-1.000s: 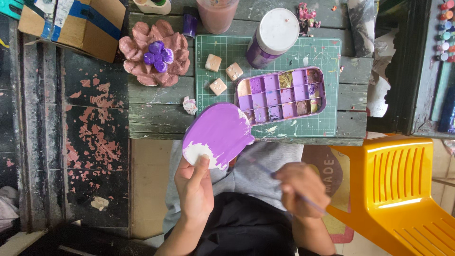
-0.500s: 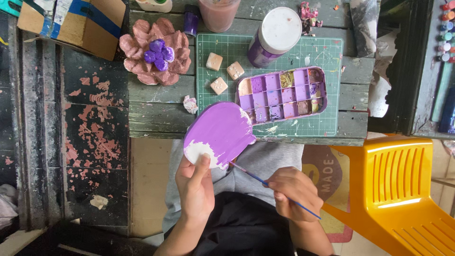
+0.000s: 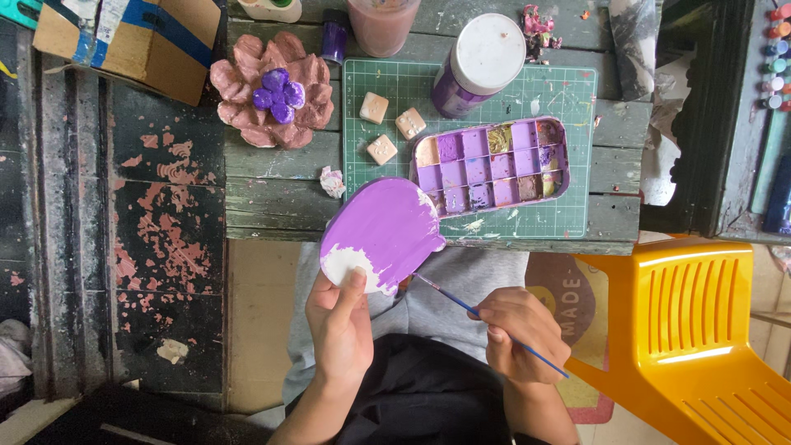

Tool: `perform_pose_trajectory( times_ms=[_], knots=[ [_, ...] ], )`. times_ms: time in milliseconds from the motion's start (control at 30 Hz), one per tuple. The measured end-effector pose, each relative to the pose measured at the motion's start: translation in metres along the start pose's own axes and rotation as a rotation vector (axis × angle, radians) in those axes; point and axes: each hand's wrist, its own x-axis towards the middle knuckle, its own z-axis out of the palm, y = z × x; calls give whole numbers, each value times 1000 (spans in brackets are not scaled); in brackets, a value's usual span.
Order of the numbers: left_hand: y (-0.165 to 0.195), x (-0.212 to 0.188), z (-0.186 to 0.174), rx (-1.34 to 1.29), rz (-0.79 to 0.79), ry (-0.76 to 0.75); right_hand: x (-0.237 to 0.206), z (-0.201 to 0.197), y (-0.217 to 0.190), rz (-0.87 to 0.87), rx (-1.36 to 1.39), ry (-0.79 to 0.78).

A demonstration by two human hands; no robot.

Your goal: The person paints a white ceramic object with purple paint using a brush. They repeatedly dip the brush into a paint palette and apply the paint to the object's surface, gradually covering it.

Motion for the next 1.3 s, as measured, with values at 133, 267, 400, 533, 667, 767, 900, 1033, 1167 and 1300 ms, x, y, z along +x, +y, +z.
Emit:
perform_pose_trajectory(
  times_ms=[133, 267, 400, 533, 667, 767, 900, 1033, 1167, 1300],
  knots=[
    [0, -1, 1, 5, 3, 3, 0, -1, -2, 26, 4, -82],
    [1, 1, 1, 1, 8, -12, -1, -1, -3, 39, 5, -37],
    [2, 1, 1, 20, 0, -11, -1, -1, -3, 44, 9, -78],
    [3, 1, 2, 10, 2, -3, -2, 0, -3, 72, 8, -39],
    [2, 1, 1, 15, -3, -3, -2, 0, -3, 56, 6, -30],
    [2, 1, 1, 12, -3, 2, -2, 0, -4, 60, 2, -59],
    [1, 1, 1, 6, 4, -1, -1, 0, -3, 78, 11, -80],
    [2, 1, 1, 7, 2, -5, 0, 1, -2, 39, 31, -14],
    [4, 1, 3, 9, -3, 3, -1, 0, -4, 56, 46, -86],
    [4, 1, 5, 11, -2, -1, -3, 1, -2, 50, -3, 26]
  ],
)
